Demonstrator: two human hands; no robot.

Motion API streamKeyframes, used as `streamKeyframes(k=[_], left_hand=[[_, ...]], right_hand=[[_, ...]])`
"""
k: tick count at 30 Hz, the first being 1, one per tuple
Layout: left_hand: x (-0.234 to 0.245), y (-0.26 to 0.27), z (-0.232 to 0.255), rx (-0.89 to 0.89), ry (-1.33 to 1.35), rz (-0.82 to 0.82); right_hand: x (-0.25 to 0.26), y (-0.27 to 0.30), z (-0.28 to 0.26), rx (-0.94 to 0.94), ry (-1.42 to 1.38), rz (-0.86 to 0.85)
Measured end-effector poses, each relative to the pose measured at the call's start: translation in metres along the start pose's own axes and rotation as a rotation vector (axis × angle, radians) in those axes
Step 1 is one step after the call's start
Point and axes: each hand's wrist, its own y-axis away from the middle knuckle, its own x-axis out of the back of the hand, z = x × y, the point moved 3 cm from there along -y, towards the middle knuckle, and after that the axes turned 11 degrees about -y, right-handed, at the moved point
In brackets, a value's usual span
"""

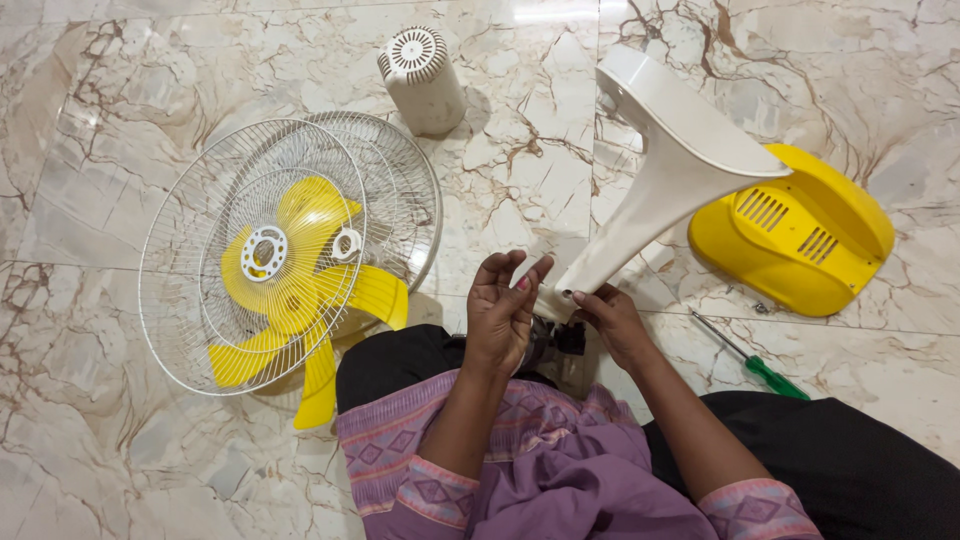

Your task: The person assembles a table fan by attaching the motor housing to the white neck and yellow base using a screwdriver. They align the parts, insert and tighten screws, and reposition the assembly to complete the connection.

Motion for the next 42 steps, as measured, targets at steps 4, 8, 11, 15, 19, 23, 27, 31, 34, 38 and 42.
streamKeyframes(k=[4, 8, 11, 15, 19, 23, 27, 31, 34, 38, 42], left_hand=[[-0.004, 0.002, 0.004, 0.038, 0.066, -0.021], [-0.004, 0.001, 0.004, 0.033, 0.063, -0.043], [-0.001, -0.001, 0.000, 0.015, 0.051, -0.062], [0.007, -0.003, -0.006, 0.040, 0.005, 0.005], [0.009, -0.002, -0.009, 0.067, -0.007, 0.005], [0.010, -0.005, -0.010, 0.073, 0.024, 0.012], [0.010, -0.006, -0.009, 0.077, 0.038, 0.011], [0.004, -0.005, -0.005, 0.081, 0.041, 0.004], [0.000, -0.004, -0.003, 0.097, 0.037, 0.008], [-0.005, -0.004, 0.000, 0.087, 0.043, -0.003], [-0.004, -0.004, 0.001, 0.087, 0.073, -0.007]], right_hand=[[-0.002, 0.003, -0.003, -0.004, -0.003, -0.008], [-0.006, 0.003, -0.005, 0.012, -0.034, -0.034], [-0.008, 0.004, -0.007, 0.020, -0.050, -0.034], [-0.007, 0.005, -0.008, 0.017, -0.056, -0.016], [-0.005, 0.004, -0.007, 0.012, -0.048, 0.000], [-0.003, 0.002, -0.004, 0.027, -0.052, -0.002], [-0.001, 0.000, -0.002, 0.032, -0.058, -0.005], [-0.002, 0.001, -0.003, 0.042, -0.066, -0.015], [-0.004, 0.002, -0.003, 0.048, -0.042, -0.012], [-0.005, 0.003, -0.004, 0.050, -0.022, -0.017], [-0.005, 0.004, -0.003, 0.052, -0.017, -0.020]])
